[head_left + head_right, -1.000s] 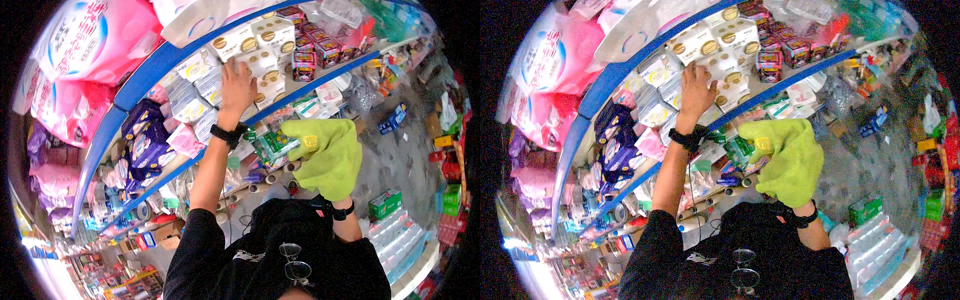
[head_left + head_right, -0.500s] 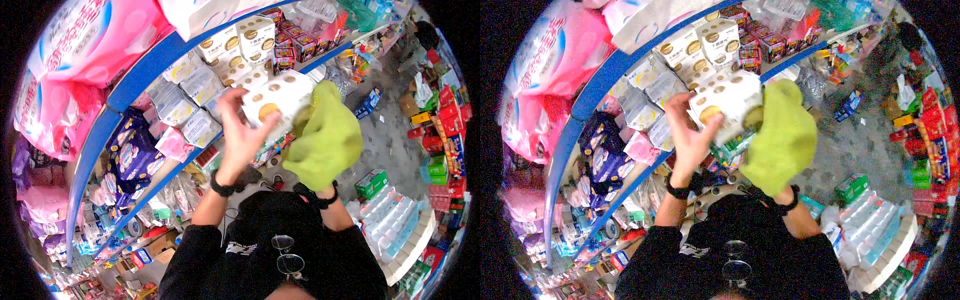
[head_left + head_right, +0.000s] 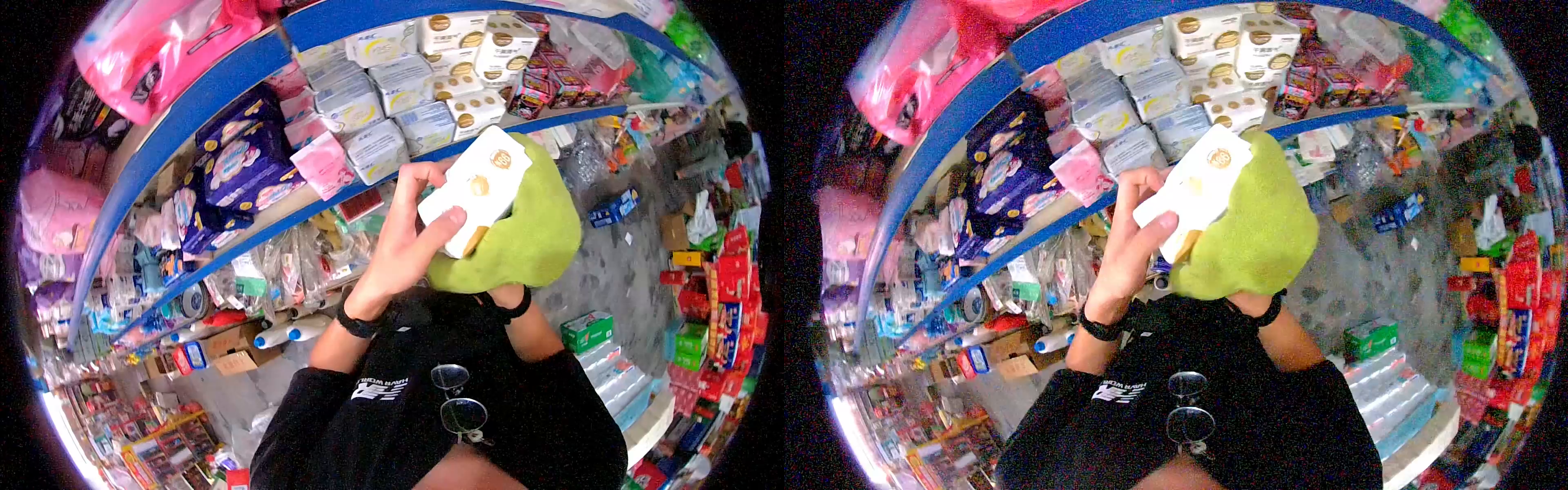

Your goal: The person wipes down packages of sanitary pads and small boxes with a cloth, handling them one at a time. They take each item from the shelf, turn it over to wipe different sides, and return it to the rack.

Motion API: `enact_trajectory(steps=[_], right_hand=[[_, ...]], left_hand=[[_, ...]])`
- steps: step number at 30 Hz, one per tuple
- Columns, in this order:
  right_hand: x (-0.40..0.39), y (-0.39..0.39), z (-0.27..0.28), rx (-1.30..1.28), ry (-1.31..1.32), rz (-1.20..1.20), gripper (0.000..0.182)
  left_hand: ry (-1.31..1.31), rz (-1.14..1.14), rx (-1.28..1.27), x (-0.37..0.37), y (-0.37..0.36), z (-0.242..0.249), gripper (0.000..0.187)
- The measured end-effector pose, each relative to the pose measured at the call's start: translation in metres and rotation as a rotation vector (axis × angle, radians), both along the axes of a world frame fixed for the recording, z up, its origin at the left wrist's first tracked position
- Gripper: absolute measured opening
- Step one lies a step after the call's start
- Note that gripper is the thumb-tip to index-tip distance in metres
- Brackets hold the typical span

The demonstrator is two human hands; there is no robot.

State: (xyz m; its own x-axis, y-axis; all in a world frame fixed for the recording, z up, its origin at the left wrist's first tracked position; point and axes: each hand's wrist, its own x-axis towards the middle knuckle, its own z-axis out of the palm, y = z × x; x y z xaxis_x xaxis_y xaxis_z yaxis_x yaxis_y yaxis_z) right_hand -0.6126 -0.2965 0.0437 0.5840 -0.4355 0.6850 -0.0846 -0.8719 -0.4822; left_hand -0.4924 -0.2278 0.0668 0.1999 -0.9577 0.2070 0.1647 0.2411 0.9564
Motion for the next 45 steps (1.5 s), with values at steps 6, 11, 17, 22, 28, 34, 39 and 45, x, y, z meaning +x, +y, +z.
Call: enact_trajectory(steps=[6, 11, 17, 22, 28, 34, 39, 45], right_hand=[[0.0, -0.021, 0.007, -0.044, 0.003, 0.026, 0.06], [-0.042, -0.043, 0.009, -0.035, -0.023, -0.01, 0.059], [-0.085, -0.079, 0.007, -0.054, -0.034, -0.081, 0.057], [-0.092, -0.095, -0.006, -0.084, -0.151, -0.077, 0.04], [-0.106, -0.109, -0.006, -0.134, -0.185, -0.18, 0.037], [-0.123, -0.104, -0.012, 0.088, -0.211, -0.244, 0.041], [-0.133, -0.109, -0.009, 0.061, -0.298, -0.19, 0.038], [-0.157, -0.1, -0.024, 0.418, -0.374, -0.292, 0.043]], left_hand=[[-0.205, -0.006, -0.182, 0.004, 0.002, 0.001, 0.04], [-0.202, 0.014, -0.022, -0.02, -0.018, 0.002, 0.04], [-0.034, 0.064, 0.046, -0.059, -0.056, -0.004, 0.037], [-0.219, 0.173, 0.083, -0.079, -0.084, -0.016, 0.055], [-0.211, -0.069, 0.024, -0.093, -0.094, -0.018, 0.087], [-0.381, -0.171, -0.031, -0.099, -0.106, -0.024, 0.101], [-0.126, -0.175, 0.059, -0.104, -0.109, -0.027, 0.09], [0.075, -0.192, 0.036, -0.099, -0.111, -0.039, 0.076]])
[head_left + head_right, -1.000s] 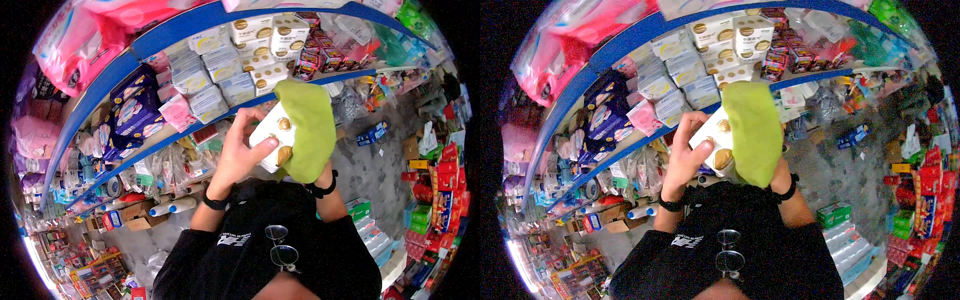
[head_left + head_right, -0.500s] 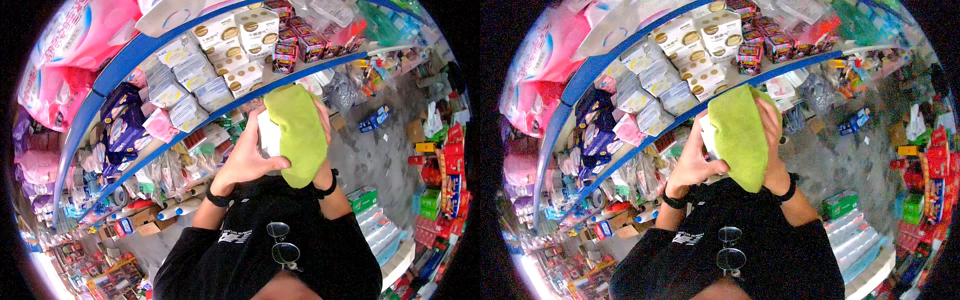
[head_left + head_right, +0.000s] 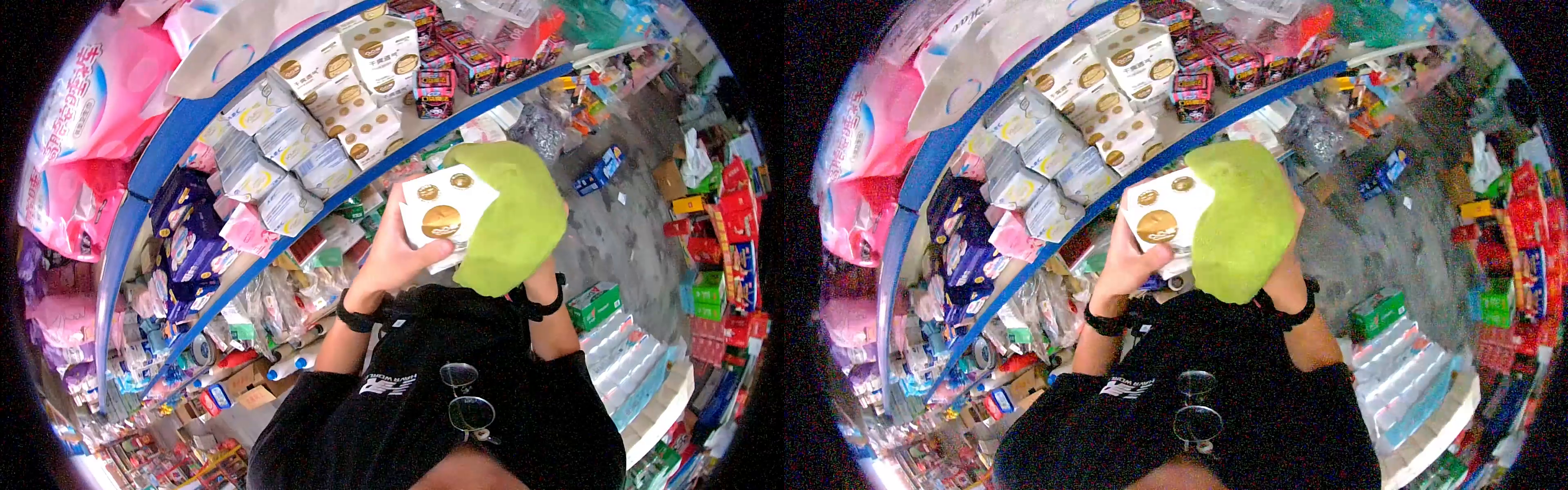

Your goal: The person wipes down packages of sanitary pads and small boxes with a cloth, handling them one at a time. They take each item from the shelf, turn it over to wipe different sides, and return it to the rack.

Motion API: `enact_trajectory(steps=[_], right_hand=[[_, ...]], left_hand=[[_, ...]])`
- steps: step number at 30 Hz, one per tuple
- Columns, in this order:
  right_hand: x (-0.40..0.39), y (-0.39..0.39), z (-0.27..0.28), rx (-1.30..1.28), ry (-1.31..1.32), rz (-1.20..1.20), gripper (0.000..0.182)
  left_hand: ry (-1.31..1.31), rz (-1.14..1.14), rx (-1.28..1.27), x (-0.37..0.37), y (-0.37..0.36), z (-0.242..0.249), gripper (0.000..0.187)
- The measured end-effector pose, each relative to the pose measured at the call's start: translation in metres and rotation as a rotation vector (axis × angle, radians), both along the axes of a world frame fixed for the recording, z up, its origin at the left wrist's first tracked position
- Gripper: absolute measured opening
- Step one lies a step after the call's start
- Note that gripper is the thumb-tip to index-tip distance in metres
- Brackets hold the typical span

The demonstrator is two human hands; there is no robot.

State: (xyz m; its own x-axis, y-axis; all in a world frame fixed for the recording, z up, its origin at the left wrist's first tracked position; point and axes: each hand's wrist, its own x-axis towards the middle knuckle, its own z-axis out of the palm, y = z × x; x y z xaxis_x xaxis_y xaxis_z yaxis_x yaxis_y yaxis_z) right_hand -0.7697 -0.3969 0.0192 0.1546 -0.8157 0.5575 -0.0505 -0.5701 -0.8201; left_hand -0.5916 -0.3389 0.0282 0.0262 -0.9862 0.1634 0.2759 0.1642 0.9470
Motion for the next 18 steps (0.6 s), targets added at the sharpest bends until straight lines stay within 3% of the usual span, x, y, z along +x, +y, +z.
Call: enact_trajectory(steps=[3, 5, 6, 8, 10, 11, 14, 18], right_hand=[[-0.011, 0.004, -0.007, 0.241, -0.082, 0.074, 0.043], [-0.008, 0.004, -0.004, 0.268, -0.088, 0.117, 0.043], [-0.004, 0.005, -0.004, 0.258, -0.07, 0.132, 0.043], [0.005, 0.009, -0.004, 0.209, -0.022, 0.16, 0.043], [0.012, 0.01, -0.003, 0.163, 0.023, 0.183, 0.043], [0.015, 0.009, -0.001, 0.142, 0.038, 0.192, 0.043], [0.022, 0.002, 0.006, 0.067, 0.098, 0.21, 0.044], [0.032, 0.003, 0.005, -0.041, 0.186, 0.225, 0.044]], left_hand=[[0.208, 0.027, -0.009, -0.003, -0.002, 0.003, 0.074], [0.339, 0.104, -0.038, -0.008, -0.007, 0.001, 0.072], [0.556, 0.128, 0.121, -0.008, -0.006, -0.004, 0.075], [0.753, 0.161, 0.208, -0.012, -0.007, -0.004, 0.066], [0.468, 0.292, 0.106, -0.018, -0.007, -0.003, 0.051], [0.365, 0.166, -0.066, -0.012, -0.005, 0.003, 0.044], [-0.222, 0.04, -0.058, 0.013, -0.002, 0.003, 0.062], [-0.01, 0.208, -0.034, 0.001, 0.009, 0.022, 0.075]])
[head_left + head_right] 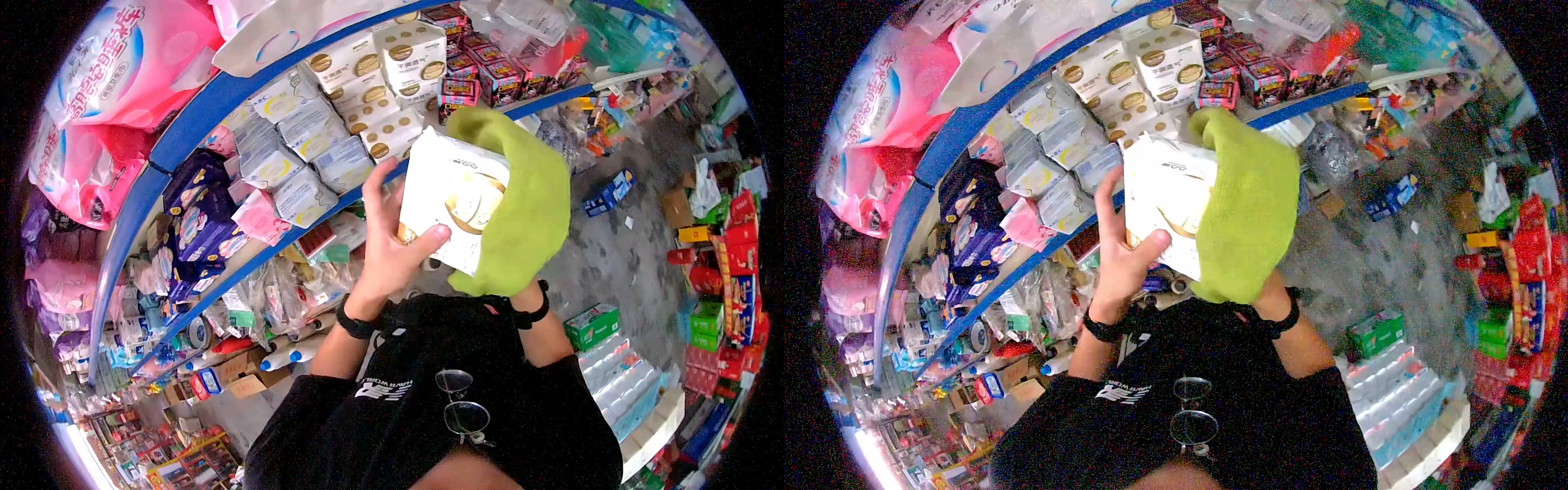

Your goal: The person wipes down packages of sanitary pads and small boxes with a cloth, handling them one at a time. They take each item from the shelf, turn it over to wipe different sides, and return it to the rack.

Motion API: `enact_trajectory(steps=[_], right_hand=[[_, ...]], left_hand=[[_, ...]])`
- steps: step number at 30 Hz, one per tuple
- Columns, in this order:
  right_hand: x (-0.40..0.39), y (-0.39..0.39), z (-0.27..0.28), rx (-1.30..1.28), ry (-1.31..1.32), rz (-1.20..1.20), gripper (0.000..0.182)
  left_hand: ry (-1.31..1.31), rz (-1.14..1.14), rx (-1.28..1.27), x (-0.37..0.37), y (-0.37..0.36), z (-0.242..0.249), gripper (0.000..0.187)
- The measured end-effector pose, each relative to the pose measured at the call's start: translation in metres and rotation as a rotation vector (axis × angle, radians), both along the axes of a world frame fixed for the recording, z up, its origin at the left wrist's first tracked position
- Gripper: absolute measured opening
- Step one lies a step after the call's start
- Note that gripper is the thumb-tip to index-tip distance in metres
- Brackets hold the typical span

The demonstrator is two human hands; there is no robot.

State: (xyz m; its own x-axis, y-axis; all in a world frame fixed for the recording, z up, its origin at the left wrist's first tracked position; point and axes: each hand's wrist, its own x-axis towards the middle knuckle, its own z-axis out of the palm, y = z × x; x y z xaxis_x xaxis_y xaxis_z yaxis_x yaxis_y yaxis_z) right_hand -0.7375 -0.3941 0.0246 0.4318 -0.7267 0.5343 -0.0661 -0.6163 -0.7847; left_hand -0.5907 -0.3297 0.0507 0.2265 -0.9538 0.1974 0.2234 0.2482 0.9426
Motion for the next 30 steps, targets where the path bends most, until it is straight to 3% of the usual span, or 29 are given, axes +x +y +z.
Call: enact_trajectory(steps=[2, 6, 7, 8, 11, 16, 18, 22, 26, 28, 30], right_hand=[[0.004, 0.002, 0.0, -0.049, 0.027, 0.006, 0.044], [0.011, 0.007, -0.002, -0.154, 0.093, -0.01, 0.044], [0.014, 0.008, -0.003, -0.175, 0.106, -0.02, 0.044], [0.017, 0.01, -0.004, -0.204, 0.118, -0.034, 0.044], [0.024, 0.012, -0.008, -0.254, 0.139, -0.076, 0.044], [0.021, 0.011, -0.019, -0.228, 0.142, -0.09, 0.044], [0.009, 0.005, -0.023, -0.118, 0.096, -0.077, 0.044], [-0.014, -0.008, -0.034, 0.147, -0.032, -0.036, 0.044], [-0.027, -0.012, -0.036, 0.266, -0.081, -0.027, 0.044], [-0.035, -0.015, -0.035, 0.313, -0.1, -0.038, 0.044], [-0.045, -0.02, -0.034, 0.366, -0.126, -0.056, 0.044]], left_hand=[[0.078, 0.089, -0.057, -0.002, 0.002, -0.001, 0.085], [0.132, 0.269, 0.0, -0.003, 0.002, -0.005, 0.071], [0.2, 0.263, -0.005, -0.006, 0.002, -0.002, 0.058], [0.197, 0.261, -0.007, -0.005, -0.001, -0.003, 0.058], [0.543, 0.211, 0.038, -0.003, -0.01, -0.005, 0.039], [0.76, 0.044, 0.088, 0.003, -0.017, -0.02, 0.032], [0.067, 0.152, 0.092, 0.007, -0.017, -0.027, 0.033], [-0.271, 0.15, -0.117, 0.01, -0.018, -0.022, 0.047], [-0.345, 0.371, -0.122, 0.033, -0.03, -0.007, 0.055], [-0.568, 0.481, -0.065, 0.063, -0.047, -0.004, 0.047], [-1.115, 0.558, -0.154, 0.089, -0.079, 0.012, 0.038]])
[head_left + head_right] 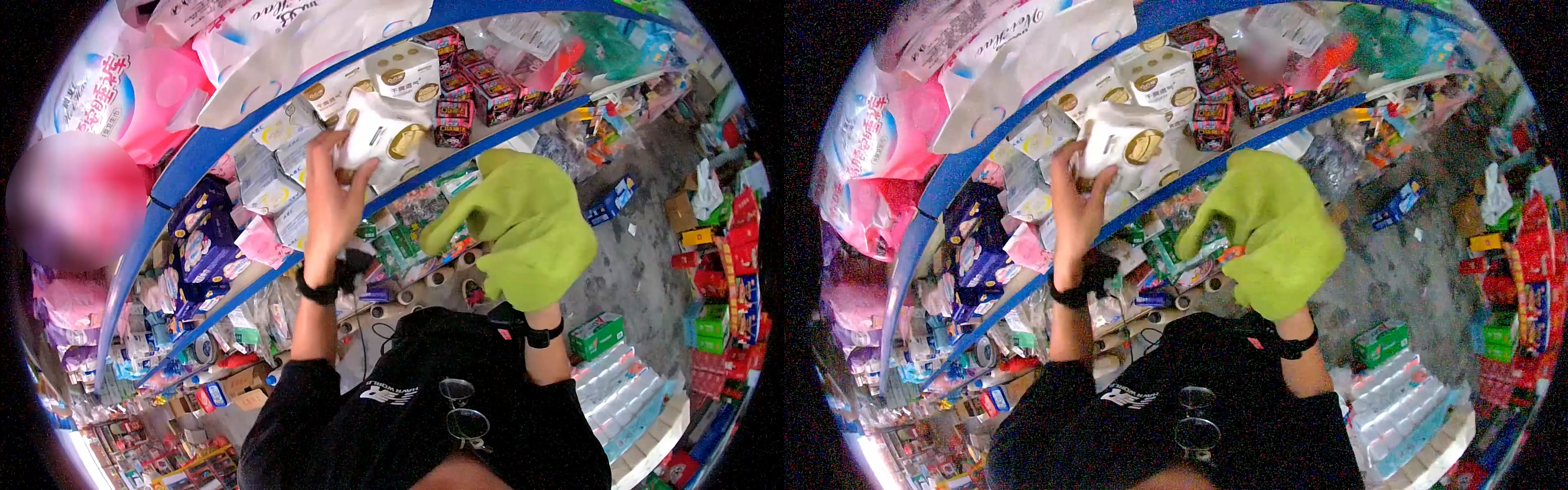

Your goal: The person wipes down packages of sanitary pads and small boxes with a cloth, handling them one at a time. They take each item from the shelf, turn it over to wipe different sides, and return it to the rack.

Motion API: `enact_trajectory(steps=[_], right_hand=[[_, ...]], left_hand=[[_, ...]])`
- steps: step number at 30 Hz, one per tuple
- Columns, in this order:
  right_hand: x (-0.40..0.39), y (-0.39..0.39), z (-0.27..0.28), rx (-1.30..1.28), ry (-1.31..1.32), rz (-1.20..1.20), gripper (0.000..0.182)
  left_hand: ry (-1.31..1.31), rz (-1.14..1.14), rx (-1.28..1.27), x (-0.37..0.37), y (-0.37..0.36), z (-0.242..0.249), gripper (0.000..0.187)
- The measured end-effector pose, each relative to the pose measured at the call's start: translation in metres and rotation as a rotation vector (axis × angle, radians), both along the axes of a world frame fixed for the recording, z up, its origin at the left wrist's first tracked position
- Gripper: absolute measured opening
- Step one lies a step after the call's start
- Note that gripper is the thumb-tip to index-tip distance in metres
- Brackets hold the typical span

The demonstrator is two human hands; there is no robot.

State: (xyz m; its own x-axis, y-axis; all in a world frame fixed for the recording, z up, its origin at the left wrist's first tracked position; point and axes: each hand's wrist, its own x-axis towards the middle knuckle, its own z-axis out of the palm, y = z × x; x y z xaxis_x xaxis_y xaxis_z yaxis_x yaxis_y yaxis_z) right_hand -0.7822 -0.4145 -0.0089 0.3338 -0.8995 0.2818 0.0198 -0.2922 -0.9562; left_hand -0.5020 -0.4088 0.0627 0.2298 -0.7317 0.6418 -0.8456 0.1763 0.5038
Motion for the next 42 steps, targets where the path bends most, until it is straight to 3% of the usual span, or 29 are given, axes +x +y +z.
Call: enact_trajectory(steps=[2, 3, 6, 14, 16, 17, 18, 20, 31, 33, 34, 36, 37, 42], right_hand=[[-0.006, -0.005, 0.0, 0.035, -0.018, -0.012, 0.044], [-0.009, -0.006, -0.002, 0.051, -0.023, -0.012, 0.044], [-0.008, -0.007, -0.007, 0.077, -0.042, -0.001, 0.044], [0.001, -0.008, -0.014, 0.129, -0.073, 0.039, 0.044], [0.003, -0.008, -0.014, 0.127, -0.068, 0.044, 0.044], [0.005, -0.007, -0.014, 0.133, -0.074, 0.058, 0.044], [0.007, -0.007, -0.014, 0.134, -0.074, 0.062, 0.044], [0.011, -0.008, -0.013, 0.132, -0.082, 0.077, 0.044], [0.019, -0.009, -0.012, 0.108, -0.083, 0.091, 0.044], [0.02, -0.005, -0.011, 0.096, -0.069, 0.084, 0.044], [0.02, -0.005, -0.011, 0.086, -0.064, 0.081, 0.044], [0.02, -0.003, -0.007, 0.044, -0.045, 0.08, 0.044], [0.023, 0.0, -0.003, -0.013, -0.021, 0.08, 0.044], [0.043, 0.008, 0.027, -0.539, 0.157, 0.114, 0.044]], left_hand=[[-0.278, 0.05, 0.026, 0.014, -0.02, -0.004, 0.041], [-0.281, 0.052, 0.015, 0.019, -0.033, -0.011, 0.041], [-0.656, 0.155, 0.096, 0.041, -0.06, -0.054, 0.044], [-0.564, 0.235, 0.071, 0.047, -0.019, -0.027, 0.039], [-0.486, 0.431, 0.169, 0.072, -0.003, -0.033, 0.045], [-0.685, 0.517, 0.228, 0.091, 0.006, -0.046, 0.051], [-0.686, 0.528, 0.235, 0.094, 0.01, -0.048, 0.051], [-0.639, 0.406, 0.305, 0.095, 0.013, -0.05, 0.052], [-0.52, 0.279, 0.161, 0.092, 0.015, -0.044, 0.044], [-0.244, 0.24, 0.111, 0.091, 0.018, -0.036, 0.05], [-0.242, 0.233, 0.108, 0.083, 0.018, -0.025, 0.05], [-0.036, 0.327, 0.076, 0.06, 0.029, -0.003, 0.06], [0.034, 0.281, -0.011, 0.047, 0.036, 0.002, 0.073], [0.094, 0.06, -0.12, -0.014, 0.059, 0.007, 0.085]])
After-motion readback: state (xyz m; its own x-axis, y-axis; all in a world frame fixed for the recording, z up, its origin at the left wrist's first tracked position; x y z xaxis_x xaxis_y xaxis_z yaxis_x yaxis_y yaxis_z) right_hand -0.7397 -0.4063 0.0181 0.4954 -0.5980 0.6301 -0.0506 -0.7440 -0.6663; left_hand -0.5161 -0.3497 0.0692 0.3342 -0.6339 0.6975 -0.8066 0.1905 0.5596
